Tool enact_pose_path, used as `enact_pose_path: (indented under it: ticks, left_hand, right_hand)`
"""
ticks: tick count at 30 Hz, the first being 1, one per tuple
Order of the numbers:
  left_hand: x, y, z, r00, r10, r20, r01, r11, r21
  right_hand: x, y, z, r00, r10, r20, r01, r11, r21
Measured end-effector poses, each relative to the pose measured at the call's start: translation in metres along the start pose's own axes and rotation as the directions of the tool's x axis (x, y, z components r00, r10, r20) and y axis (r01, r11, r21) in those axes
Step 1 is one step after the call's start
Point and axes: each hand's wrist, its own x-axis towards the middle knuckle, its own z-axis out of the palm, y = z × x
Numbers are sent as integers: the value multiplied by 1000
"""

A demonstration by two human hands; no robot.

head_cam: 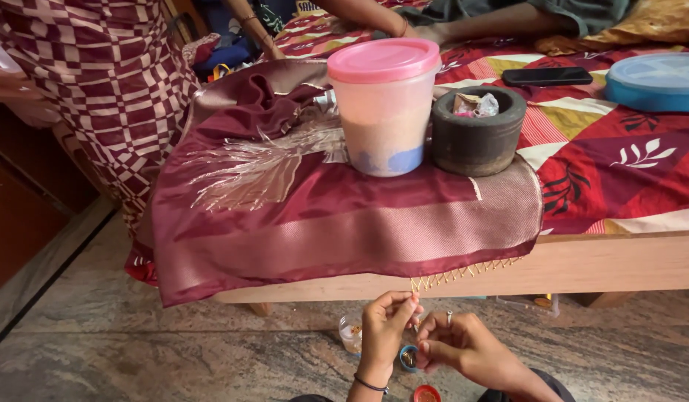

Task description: Sewing small decorative beads onto the fringe of a maroon garment.

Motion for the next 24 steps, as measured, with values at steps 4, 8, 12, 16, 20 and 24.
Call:
enact_pose_path:
  ticks: [4,8,12,16,20,24]
  left_hand:
    - [4,-16,-6,997,70,29,-71,997,29]
    - [3,-10,-4,997,77,4,-77,994,78]
    - [3,-8,-4,996,91,6,-91,989,120]
    - [3,-8,-4,998,64,-12,-63,995,82]
    - [-2,5,0,997,75,-15,-72,986,151]
    - [-8,22,6,996,71,-47,-55,956,288]
  right_hand:
    - [1,-1,1,1000,-21,-7,21,1000,22]
    - [2,-2,2,999,-24,-37,25,1000,11]
    - [4,3,-2,997,-22,-72,21,1000,-9]
    - [6,6,-5,994,2,-113,-2,1000,-3]
    - [10,11,-6,977,-90,-192,90,996,-12]
    - [20,33,-14,886,-154,-438,141,988,-63]
